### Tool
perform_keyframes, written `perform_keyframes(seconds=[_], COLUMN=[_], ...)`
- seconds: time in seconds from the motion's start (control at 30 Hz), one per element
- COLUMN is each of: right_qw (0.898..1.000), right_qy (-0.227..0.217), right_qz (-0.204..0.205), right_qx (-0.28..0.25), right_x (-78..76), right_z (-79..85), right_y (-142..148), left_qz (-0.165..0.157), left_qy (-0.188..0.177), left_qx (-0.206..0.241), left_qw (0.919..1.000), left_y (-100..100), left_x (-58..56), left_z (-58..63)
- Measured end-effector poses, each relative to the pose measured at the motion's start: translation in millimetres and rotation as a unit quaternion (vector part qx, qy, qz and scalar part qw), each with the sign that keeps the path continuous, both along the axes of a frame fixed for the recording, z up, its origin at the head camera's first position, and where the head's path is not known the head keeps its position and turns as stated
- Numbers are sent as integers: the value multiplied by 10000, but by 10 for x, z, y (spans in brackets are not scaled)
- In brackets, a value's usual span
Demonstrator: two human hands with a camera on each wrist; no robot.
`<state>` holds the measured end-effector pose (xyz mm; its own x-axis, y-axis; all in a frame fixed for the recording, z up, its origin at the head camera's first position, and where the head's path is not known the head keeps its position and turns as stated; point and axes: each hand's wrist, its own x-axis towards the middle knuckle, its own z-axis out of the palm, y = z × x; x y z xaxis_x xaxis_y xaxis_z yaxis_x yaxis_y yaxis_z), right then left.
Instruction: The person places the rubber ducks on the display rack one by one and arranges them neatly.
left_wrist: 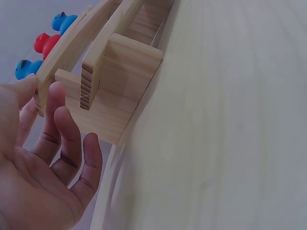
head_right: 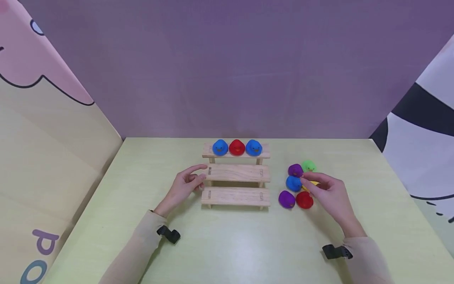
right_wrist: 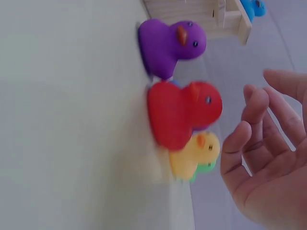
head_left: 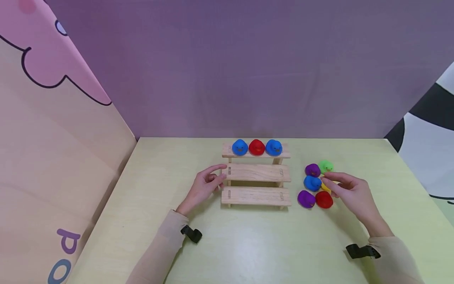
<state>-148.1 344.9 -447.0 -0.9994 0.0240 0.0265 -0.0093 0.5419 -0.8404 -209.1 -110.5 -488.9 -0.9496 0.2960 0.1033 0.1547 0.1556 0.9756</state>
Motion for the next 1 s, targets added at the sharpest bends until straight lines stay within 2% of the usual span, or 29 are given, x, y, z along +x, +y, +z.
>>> perform_keyframes(seconds=[0.2,0.37,0.57,0.83,1.0], right_qw=[9996,9984,9968,9925,9913], right_qy=[-139,-284,-656,-1047,-1107], right_qz=[210,304,364,434,467], right_qx=[89,372,260,455,533], right_x=[98,156,211,198,199], right_z=[-86,-153,-206,-239,-238], right_y=[127,217,277,277,289], left_qz=[69,33,-10,-12,-25], left_qy=[-21,61,11,91,47], left_qx=[23,76,68,17,25], left_qw=[10000,9999,10000,10000,10000], left_y=[-10,8,13,-1,5], left_x=[4,10,18,-7,9], left_z=[17,24,42,42,11])
